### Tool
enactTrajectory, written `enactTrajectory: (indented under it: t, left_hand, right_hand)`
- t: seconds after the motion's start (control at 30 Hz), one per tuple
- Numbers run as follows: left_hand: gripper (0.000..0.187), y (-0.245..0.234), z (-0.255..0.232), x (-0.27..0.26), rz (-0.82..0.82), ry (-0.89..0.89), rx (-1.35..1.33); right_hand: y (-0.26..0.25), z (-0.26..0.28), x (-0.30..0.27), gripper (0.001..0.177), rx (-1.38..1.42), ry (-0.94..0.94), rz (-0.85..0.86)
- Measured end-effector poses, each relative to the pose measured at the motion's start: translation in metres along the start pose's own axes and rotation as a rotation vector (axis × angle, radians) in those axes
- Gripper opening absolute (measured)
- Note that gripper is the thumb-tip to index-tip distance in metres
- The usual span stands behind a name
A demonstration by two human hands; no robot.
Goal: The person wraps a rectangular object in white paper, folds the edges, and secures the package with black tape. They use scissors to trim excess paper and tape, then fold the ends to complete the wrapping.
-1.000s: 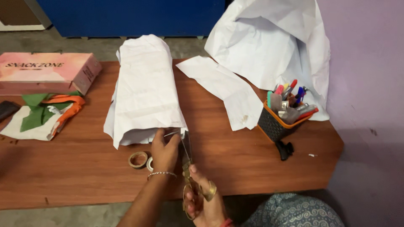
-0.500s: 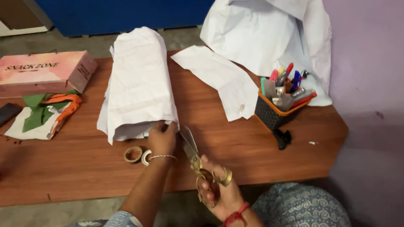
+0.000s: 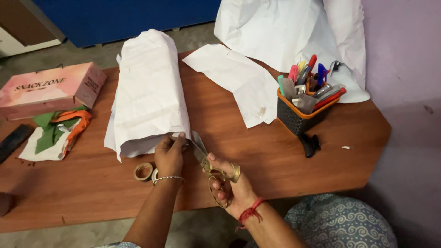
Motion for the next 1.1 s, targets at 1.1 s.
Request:
enactTrajectory:
  t: [1.1]
  left_hand:
    - [0.017,0.003,-0.016,-0.010,0.058,-0.045,0.028]
  right_hand:
    - [0.025,0.008,-0.054,0.053,-1.676,-0.732,-0.555]
Point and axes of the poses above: each hand's wrist, its own x-axis towards the middle knuckle, its own y-axis out of the palm, z = x × y, the point moved 5 cm from there along x, towards the middle knuckle, and after that the axes turned 6 degrees about z, right-handed, at the moved point
